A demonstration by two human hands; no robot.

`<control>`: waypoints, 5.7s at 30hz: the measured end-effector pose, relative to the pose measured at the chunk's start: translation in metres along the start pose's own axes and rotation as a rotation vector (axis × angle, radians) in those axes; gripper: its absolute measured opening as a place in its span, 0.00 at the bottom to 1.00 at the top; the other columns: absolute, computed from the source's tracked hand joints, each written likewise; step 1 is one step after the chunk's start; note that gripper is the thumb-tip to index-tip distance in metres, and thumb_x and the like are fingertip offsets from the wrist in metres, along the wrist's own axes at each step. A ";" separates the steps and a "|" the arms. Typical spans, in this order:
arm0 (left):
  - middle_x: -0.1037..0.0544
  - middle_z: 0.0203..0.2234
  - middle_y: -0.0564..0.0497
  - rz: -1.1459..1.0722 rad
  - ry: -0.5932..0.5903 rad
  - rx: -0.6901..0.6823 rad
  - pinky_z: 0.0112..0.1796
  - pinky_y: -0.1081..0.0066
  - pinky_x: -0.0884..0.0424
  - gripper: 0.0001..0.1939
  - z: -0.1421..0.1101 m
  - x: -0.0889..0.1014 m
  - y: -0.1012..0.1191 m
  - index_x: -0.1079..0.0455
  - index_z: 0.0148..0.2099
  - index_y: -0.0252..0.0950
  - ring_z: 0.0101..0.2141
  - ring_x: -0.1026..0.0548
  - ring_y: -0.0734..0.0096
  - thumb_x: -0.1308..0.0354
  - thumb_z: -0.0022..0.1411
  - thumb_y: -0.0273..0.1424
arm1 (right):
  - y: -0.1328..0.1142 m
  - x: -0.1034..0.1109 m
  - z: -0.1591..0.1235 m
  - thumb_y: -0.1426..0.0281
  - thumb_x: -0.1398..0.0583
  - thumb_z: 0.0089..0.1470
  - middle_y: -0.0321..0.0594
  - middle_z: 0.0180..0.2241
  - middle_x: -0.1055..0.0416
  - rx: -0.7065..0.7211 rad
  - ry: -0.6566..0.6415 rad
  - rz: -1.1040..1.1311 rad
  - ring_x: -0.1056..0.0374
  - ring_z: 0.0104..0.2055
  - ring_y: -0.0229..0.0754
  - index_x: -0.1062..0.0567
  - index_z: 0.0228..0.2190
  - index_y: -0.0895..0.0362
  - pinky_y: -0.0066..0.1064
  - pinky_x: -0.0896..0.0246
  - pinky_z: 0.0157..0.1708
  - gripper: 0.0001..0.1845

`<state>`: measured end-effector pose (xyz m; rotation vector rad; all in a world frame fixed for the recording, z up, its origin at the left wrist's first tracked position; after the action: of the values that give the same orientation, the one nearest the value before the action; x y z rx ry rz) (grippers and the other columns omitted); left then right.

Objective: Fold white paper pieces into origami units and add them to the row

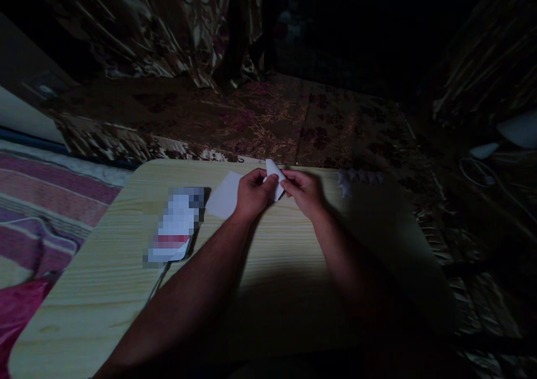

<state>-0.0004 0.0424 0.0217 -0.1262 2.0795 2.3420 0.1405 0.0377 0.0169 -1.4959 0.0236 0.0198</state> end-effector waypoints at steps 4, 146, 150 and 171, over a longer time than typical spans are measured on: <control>0.28 0.19 0.54 0.060 0.015 0.001 0.21 0.77 0.40 0.14 0.001 0.001 0.000 0.28 0.30 0.34 0.19 0.35 0.78 0.37 0.50 0.41 | 0.004 -0.003 0.002 0.63 0.36 0.43 0.38 0.31 0.25 0.024 -0.023 -0.009 0.35 0.26 0.34 0.25 0.44 0.58 0.26 0.38 0.25 0.24; 0.19 0.30 0.48 0.117 -0.017 -0.054 0.29 0.75 0.28 0.14 -0.007 -0.009 0.009 0.23 0.37 0.33 0.27 0.24 0.72 0.33 0.46 0.34 | -0.005 0.007 0.004 0.65 0.38 0.44 0.28 0.17 0.37 -0.054 -0.072 0.113 0.44 0.18 0.29 0.31 0.24 0.59 0.24 0.50 0.19 0.10; 0.20 0.29 0.48 0.116 -0.015 -0.053 0.28 0.75 0.28 0.15 -0.007 -0.010 0.010 0.23 0.37 0.33 0.26 0.25 0.73 0.33 0.46 0.35 | -0.004 0.007 0.004 0.65 0.38 0.45 0.28 0.16 0.38 -0.044 -0.078 0.107 0.44 0.18 0.29 0.31 0.23 0.59 0.24 0.51 0.18 0.10; 0.20 0.27 0.49 0.083 -0.030 -0.032 0.25 0.76 0.30 0.14 -0.007 -0.009 0.009 0.23 0.36 0.34 0.24 0.26 0.74 0.32 0.45 0.33 | -0.006 0.007 0.003 0.64 0.38 0.45 0.29 0.18 0.37 -0.054 -0.082 0.085 0.43 0.19 0.30 0.32 0.24 0.58 0.24 0.49 0.20 0.10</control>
<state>0.0085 0.0352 0.0300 -0.0039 2.0733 2.4085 0.1480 0.0400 0.0231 -1.5458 0.0205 0.1516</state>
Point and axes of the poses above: each hand's wrist, its own z-axis towards the middle knuckle, its own x-axis out of the back of the hand, y = z × x, the point moved 3 cm from there along z, towards the middle knuckle
